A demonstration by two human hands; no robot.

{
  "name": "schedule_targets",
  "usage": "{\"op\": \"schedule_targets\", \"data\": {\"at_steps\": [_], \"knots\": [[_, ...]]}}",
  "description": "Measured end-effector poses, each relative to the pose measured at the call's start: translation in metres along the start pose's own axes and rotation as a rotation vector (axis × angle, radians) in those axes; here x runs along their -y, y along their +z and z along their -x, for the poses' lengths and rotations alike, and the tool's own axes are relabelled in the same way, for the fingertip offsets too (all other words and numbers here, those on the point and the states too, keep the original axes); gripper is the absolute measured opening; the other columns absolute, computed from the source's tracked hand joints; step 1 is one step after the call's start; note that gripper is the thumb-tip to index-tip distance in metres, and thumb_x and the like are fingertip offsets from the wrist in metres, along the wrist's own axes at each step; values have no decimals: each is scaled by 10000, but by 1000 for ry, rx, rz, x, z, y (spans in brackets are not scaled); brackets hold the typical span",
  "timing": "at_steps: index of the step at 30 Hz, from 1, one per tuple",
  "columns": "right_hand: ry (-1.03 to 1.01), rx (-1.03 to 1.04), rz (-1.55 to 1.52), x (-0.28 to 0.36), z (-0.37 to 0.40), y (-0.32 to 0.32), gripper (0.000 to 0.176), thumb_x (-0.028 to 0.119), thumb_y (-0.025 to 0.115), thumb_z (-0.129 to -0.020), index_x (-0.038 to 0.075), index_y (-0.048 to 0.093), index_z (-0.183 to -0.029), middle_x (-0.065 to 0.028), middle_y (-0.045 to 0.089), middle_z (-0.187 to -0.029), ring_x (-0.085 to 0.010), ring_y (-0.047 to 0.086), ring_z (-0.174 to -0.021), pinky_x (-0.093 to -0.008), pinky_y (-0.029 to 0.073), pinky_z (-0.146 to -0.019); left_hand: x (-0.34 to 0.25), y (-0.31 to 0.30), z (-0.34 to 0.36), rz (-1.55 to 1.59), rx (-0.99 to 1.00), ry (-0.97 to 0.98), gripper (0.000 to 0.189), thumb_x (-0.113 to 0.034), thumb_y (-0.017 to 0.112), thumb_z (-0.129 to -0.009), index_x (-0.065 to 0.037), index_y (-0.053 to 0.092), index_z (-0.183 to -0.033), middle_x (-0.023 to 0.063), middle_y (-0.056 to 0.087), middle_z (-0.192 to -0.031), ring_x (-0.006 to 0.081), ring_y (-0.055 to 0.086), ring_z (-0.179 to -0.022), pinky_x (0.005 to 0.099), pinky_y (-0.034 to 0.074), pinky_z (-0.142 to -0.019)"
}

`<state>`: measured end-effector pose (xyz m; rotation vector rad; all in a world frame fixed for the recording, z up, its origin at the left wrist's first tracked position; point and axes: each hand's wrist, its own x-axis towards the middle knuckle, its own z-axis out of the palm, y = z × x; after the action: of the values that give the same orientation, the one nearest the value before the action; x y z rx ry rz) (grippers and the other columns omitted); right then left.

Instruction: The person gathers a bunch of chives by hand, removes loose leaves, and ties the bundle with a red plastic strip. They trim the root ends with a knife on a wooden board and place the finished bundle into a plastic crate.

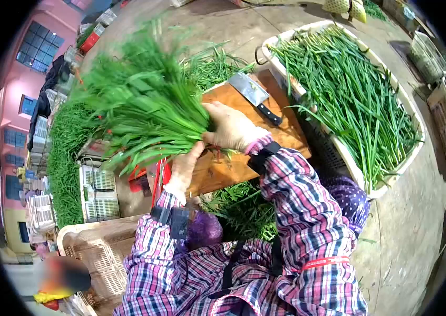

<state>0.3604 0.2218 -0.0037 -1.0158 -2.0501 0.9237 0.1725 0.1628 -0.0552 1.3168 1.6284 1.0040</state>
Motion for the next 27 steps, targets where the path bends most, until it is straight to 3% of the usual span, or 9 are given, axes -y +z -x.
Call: {"op": "schedule_targets", "data": {"at_steps": [5,7,10,14,16,17,19,23,27], "knots": [[-105,89,-55,26,-4,6,743,256,703,-755,112,337,-1386,-172,500,-1259,-347,507,-1144,-390,425,-951,31,-9,33,688,111,-143,439,-361,524,-935,-33,511,-1226,70,580,-1167,208,572,-1040,381,455,-925],[-148,-149,-174,12,3,6,645,235,683,-791,69,405,-1349,-181,545,-1226,-320,563,-1086,-368,457,-914,27,-27,60,646,230,-471,538,-441,494,-932,-8,483,-1252,127,569,-1204,231,578,-1044,390,471,-905],[40,-354,-144,-44,14,-6,534,195,683,-791,59,499,-1274,-149,601,-1144,-294,578,-1070,-367,468,-903,7,-55,83,271,577,-624,656,-474,483,-922,70,438,-1287,231,564,-1196,281,591,-1055,383,517,-830],[390,-378,204,-94,40,-22,453,180,669,-793,118,543,-1223,-113,607,-1123,-302,569,-1061,-391,468,-889,-39,-58,65,144,404,-291,386,-261,505,-941,59,582,-1144,185,669,-959,249,669,-785,314,555,-659],[502,-271,438,-109,43,-17,412,218,660,-796,148,551,-1187,-104,581,-1145,-313,533,-1092,-417,449,-897,-39,-47,37,-121,225,83,550,-246,574,-894,50,412,-1327,209,561,-1219,291,576,-1096,353,483,-911],[523,-247,464,-114,44,-14,440,239,673,-789,160,535,-1199,-93,557,-1185,-298,506,-1134,-416,426,-922,-32,-42,19,-132,226,75,550,-246,574,-894,50,412,-1327,209,561,-1219,291,576,-1096,353,483,-911],[508,-287,533,-126,42,-5,392,249,687,-761,150,548,-1114,-96,583,-1094,-292,533,-1086,-429,439,-886,-18,-36,-12,-1142,248,500,872,-361,666,-799,41,212,-1427,242,337,-1421,335,331,-1330,398,284,-1096],[559,-191,629,-139,34,-3,400,243,692,-756,150,544,-1116,-94,584,-1096,-286,540,-1071,-434,443,-875,-8,-1,-26,-1450,566,293,1120,-457,742,-692,25,75,-1451,224,158,-1502,334,174,-1398,376,166,-1149],[556,-112,613,-142,19,-15,376,182,664,-773,126,545,-1125,-114,581,-1115,-295,560,-1044,-441,455,-868,-8,17,-39,-1471,529,250,1145,-447,764,-668,25,74,-1450,226,171,-1496,334,206,-1384,393,210,-1132]]}}
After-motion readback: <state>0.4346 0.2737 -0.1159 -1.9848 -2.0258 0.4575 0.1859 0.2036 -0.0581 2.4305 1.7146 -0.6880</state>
